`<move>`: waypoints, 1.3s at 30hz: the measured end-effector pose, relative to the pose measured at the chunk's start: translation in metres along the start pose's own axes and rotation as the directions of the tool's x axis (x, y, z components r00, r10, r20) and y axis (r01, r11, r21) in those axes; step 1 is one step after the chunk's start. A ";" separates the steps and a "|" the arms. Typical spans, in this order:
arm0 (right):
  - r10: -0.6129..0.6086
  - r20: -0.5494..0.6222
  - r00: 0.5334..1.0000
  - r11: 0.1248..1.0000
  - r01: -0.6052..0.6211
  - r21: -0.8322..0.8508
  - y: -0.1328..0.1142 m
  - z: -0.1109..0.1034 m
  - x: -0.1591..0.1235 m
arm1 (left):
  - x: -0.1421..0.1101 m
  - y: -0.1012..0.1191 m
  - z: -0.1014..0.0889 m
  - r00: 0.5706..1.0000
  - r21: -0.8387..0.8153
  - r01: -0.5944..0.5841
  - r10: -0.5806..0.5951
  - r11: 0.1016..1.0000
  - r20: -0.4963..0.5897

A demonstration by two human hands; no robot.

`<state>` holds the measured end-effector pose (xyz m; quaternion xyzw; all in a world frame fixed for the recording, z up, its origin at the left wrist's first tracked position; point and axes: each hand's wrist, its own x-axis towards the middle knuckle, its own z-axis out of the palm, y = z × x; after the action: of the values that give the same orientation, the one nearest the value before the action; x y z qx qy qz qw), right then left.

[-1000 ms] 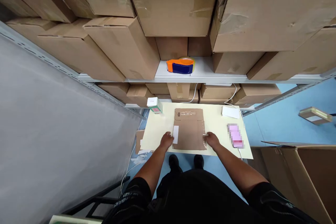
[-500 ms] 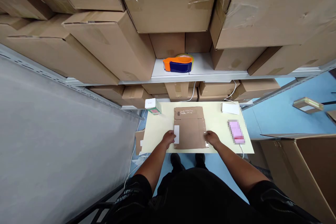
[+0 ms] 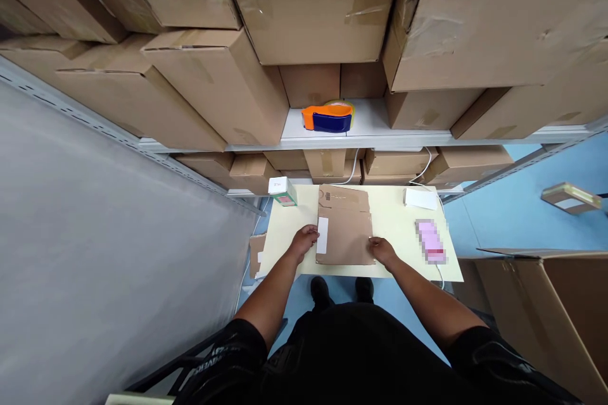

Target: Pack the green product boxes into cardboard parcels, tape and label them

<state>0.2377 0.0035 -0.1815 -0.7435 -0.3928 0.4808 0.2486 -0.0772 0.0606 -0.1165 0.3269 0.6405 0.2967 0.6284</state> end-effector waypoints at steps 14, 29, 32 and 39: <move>-0.103 0.091 0.990 0.994 0.100 0.042 -0.082 0.011 -0.030 | -0.046 0.042 0.057 0.869 0.147 -0.487 0.460 0.861 0.182; -0.100 0.143 0.985 0.993 0.091 0.070 -0.150 -0.031 -0.063 | -0.048 0.066 0.098 0.805 0.175 -0.553 0.468 0.815 0.364; -0.094 0.091 0.991 0.996 0.092 0.020 -0.151 -0.035 -0.062 | -0.049 0.072 0.102 0.800 0.240 -0.575 0.476 0.782 0.365; -0.278 -0.076 0.958 0.893 0.228 -0.388 -0.167 -0.048 -0.069 | -0.056 0.096 0.117 0.823 0.618 -0.537 0.516 0.575 0.236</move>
<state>0.2081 0.0415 -0.0009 -0.7491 -0.5540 0.3111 0.1874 0.0439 0.0711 -0.0103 0.7064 0.5666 0.2186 0.3637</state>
